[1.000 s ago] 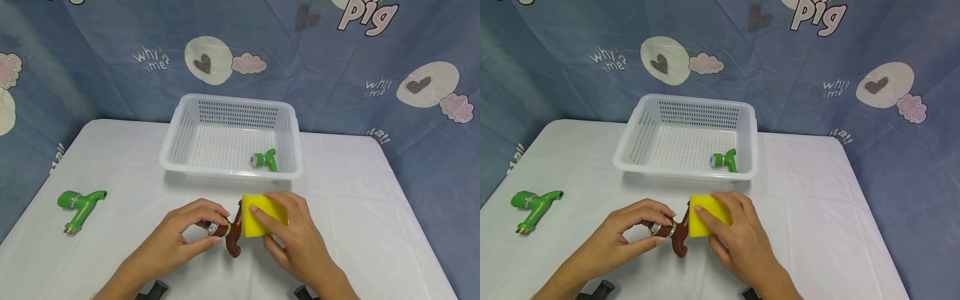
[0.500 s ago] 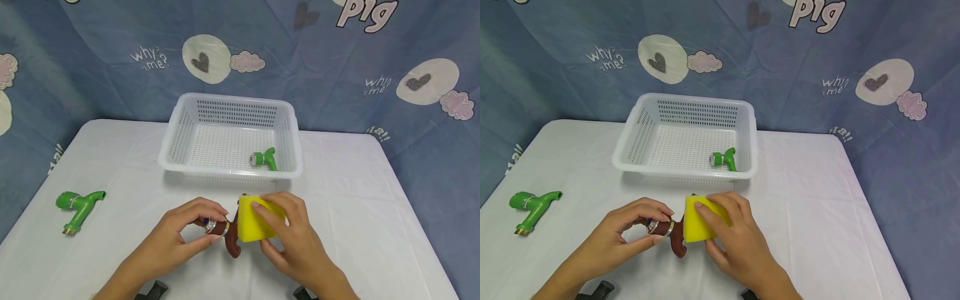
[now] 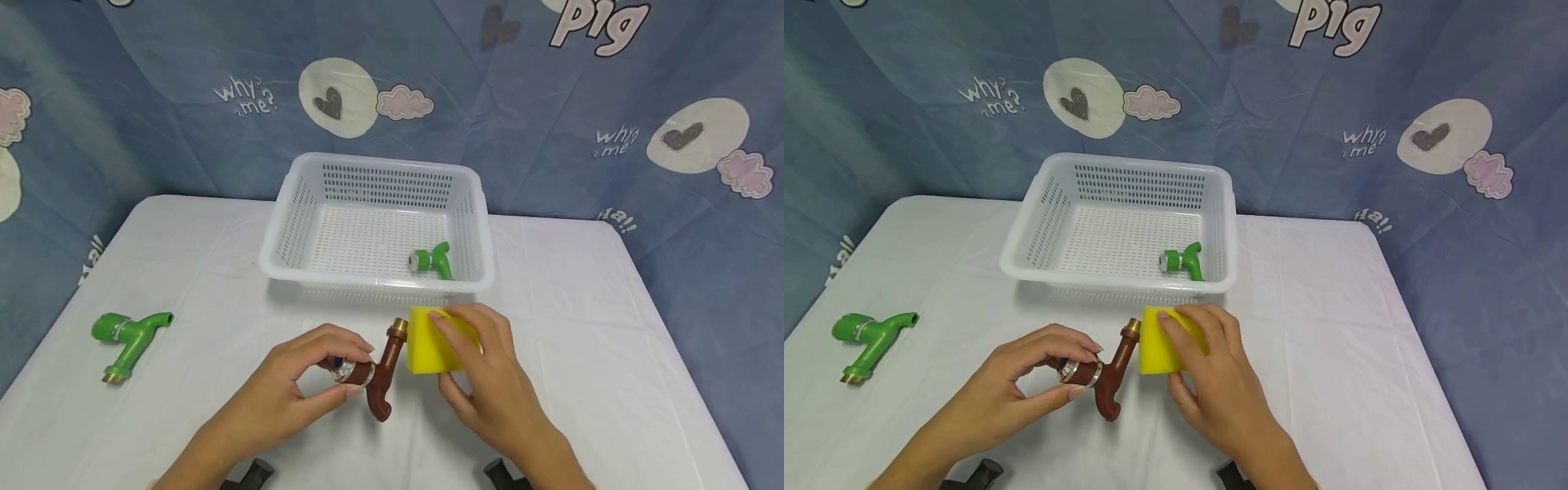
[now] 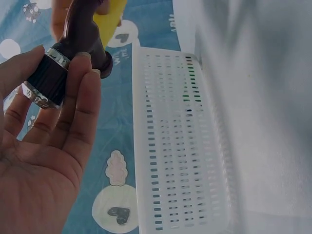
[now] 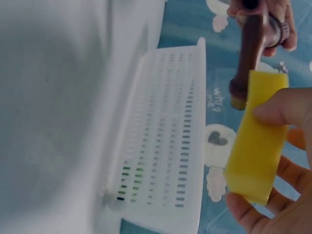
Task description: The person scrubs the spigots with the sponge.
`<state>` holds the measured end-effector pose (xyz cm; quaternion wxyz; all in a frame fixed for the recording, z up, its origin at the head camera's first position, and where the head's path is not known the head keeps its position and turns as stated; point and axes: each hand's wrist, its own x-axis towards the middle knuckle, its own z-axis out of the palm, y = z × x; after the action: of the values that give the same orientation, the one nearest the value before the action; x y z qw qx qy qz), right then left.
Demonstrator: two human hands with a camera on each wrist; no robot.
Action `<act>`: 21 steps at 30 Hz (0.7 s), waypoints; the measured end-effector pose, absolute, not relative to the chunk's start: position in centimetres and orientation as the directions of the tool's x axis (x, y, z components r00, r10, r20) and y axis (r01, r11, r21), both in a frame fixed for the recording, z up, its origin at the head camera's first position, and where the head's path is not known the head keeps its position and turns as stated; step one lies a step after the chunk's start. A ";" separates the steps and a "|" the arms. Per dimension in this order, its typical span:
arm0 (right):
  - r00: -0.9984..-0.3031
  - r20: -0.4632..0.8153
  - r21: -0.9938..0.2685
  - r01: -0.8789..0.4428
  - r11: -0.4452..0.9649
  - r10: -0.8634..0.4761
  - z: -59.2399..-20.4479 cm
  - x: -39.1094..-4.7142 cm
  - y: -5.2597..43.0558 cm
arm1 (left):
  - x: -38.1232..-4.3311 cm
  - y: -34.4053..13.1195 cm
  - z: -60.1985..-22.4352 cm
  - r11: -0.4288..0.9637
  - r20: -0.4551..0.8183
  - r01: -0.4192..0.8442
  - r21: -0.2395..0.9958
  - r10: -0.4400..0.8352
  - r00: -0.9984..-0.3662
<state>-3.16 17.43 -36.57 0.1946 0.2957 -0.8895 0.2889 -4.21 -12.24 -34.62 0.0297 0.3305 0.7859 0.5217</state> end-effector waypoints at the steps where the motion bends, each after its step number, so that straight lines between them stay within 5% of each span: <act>1: -0.745 0.525 -0.412 -0.645 0.643 -0.412 -36.5 -3.1 17.4 | -4.2 -12.2 -34.6 0.237 0.300 0.494 0.837 0.556 -0.775; 15: -0.659 0.609 -0.293 -0.704 0.647 -0.441 -36.7 -2.6 16.1 | -4.2 -12.1 -34.8 0.229 0.304 0.508 0.831 0.577 -0.758; 21: -0.684 0.615 -0.258 -0.645 0.719 -0.392 -36.8 -2.7 16.5 | -4.2 -11.9 -34.9 0.224 0.329 0.534 0.815 0.580 -0.745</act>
<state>-2.69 16.52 -36.76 0.2692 0.2923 -0.8873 0.2343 -4.21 -11.94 -34.92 0.0226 0.3564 0.7818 0.5111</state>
